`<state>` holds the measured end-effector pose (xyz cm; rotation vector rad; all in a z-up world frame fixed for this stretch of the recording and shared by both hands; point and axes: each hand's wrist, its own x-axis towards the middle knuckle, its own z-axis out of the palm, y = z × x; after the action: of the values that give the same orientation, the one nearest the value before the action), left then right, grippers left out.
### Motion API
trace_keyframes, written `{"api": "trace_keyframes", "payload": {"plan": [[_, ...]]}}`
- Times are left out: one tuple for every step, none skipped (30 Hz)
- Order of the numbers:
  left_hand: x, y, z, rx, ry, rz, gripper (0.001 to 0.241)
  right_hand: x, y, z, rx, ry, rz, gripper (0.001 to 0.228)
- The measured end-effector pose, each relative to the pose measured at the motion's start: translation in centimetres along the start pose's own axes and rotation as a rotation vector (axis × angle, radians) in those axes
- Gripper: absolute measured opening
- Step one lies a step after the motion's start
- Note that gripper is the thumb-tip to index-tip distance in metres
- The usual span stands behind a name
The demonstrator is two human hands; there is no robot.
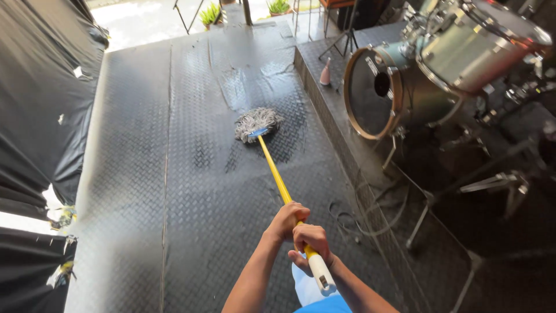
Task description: Mopping a metal diamond-plate floor in a stage area.
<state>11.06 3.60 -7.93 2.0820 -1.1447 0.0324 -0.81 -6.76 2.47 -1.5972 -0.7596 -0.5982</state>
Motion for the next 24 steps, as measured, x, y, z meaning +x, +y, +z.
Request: {"api": "trace_keyframes", "payload": {"plan": [[-1.8, 1.6, 0.7, -0.01, -0.007, 0.004, 0.028, -1.3, -2.1, 0.4, -0.008, 0.005, 0.008, 0.026], [-3.4, 3.1, 1.3, -0.034, 0.014, 0.008, 0.026, -2.5, -4.1, 0.7, -0.023, -0.005, 0.007, 0.028], [-4.2, 4.2, 1.6, -0.054, 0.04, 0.017, 0.024, -3.1, -5.5, 0.7, -0.039, -0.017, -0.004, 0.029], [-5.2, 6.1, 1.6, -0.058, 0.038, 0.026, 0.024, -4.0, -6.9, 0.8, -0.049, -0.014, -0.005, 0.029], [-6.2, 8.0, 1.3, -0.058, 0.027, -0.008, 0.027, -4.8, -8.3, 1.0, -0.008, -0.028, 0.006, 0.031], [-7.0, 9.9, 1.0, -0.057, 0.016, -0.043, 0.031, -5.5, -9.6, 1.1, 0.033, -0.042, 0.017, 0.033], [-7.6, 11.1, 0.9, -0.054, 0.017, -0.032, 0.031, -5.6, -10.9, 1.0, 0.026, -0.038, 0.01, 0.033], [-8.1, 12.2, 0.8, -0.086, 0.056, -0.037, 0.031, -5.6, -12.0, 0.9, 0.015, -0.06, -0.008, 0.036], [-8.9, 13.1, 0.6, -0.118, 0.092, -0.044, 0.032, -5.7, -13.2, 1.2, 0.007, -0.079, -0.024, 0.041], [-9.1, 14.2, 0.7, -0.114, 0.09, -0.035, 0.032, -5.5, -14.8, 1.0, 0.001, -0.074, -0.03, 0.041], [-9.5, 15.5, 0.7, -0.114, 0.138, -0.041, 0.032, -5.3, -16.6, 0.9, 0.02, -0.065, -0.007, 0.043], [-9.8, 16.7, 0.7, -0.114, 0.187, -0.046, 0.032, -5.1, -18.3, 0.6, 0.039, -0.057, 0.016, 0.045], [-9.6, 18.7, -0.1, -0.107, 0.186, -0.044, 0.032, -4.3, -19.6, 0.2, 0.042, -0.053, 0.011, 0.045], [-9.5, 20.5, -0.9, -0.124, 0.213, -0.043, 0.035, -3.6, -20.8, -0.2, 0.102, -0.021, -0.092, 0.039], [-9.9, 22.7, -1.2, -0.151, 0.243, -0.053, 0.038, -3.4, -22.2, -0.6, 0.165, 0.006, -0.182, 0.034], [-9.7, 23.4, -1.1, -0.154, 0.245, -0.062, 0.038, -3.6, -22.9, -1.1, 0.169, 0.002, -0.175, 0.034], [-9.9, 24.7, -0.8, -0.135, 0.247, -0.034, 0.037, -4.1, -24.1, -1.6, 0.249, 0.027, -0.237, 0.027], [-10.0, 25.8, -0.4, -0.115, 0.249, -0.006, 0.037, -4.5, -25.2, -2.2, 0.329, 0.055, -0.299, 0.023], [-9.9, 27.1, -0.4, -0.12, 0.254, -0.034, 0.037, -5.8, -26.8, -3.9, 0.348, 0.048, -0.278, 0.023], [-9.7, 28.4, -0.3, -0.113, 0.277, -0.016, 0.038, -7.0, -28.2, -5.6, 0.214, -0.001, -0.225, 0.025], [-9.1, 29.6, -0.6, -0.1, 0.307, 0.005, 0.04, -7.8, -29.6, -7.6, 0.082, -0.059, -0.181, 0.027], [-9.0, 30.0, 0.2, -0.099, 0.32, -0.019, 0.04, -8.8, -29.5, -9.0, 0.102, -0.076, -0.17, 0.027], [-9.0, 30.2, 0.9, -0.086, 0.321, -0.005, 0.041, -9.8, -29.3, -10.1, 0.106, -0.192, -0.102, 0.028], [-8.8, 30.5, 1.6, -0.073, 0.321, 0.009, 0.043, -10.9, -29.1, -11.5, 0.111, -0.308, -0.034, 0.03]]}}
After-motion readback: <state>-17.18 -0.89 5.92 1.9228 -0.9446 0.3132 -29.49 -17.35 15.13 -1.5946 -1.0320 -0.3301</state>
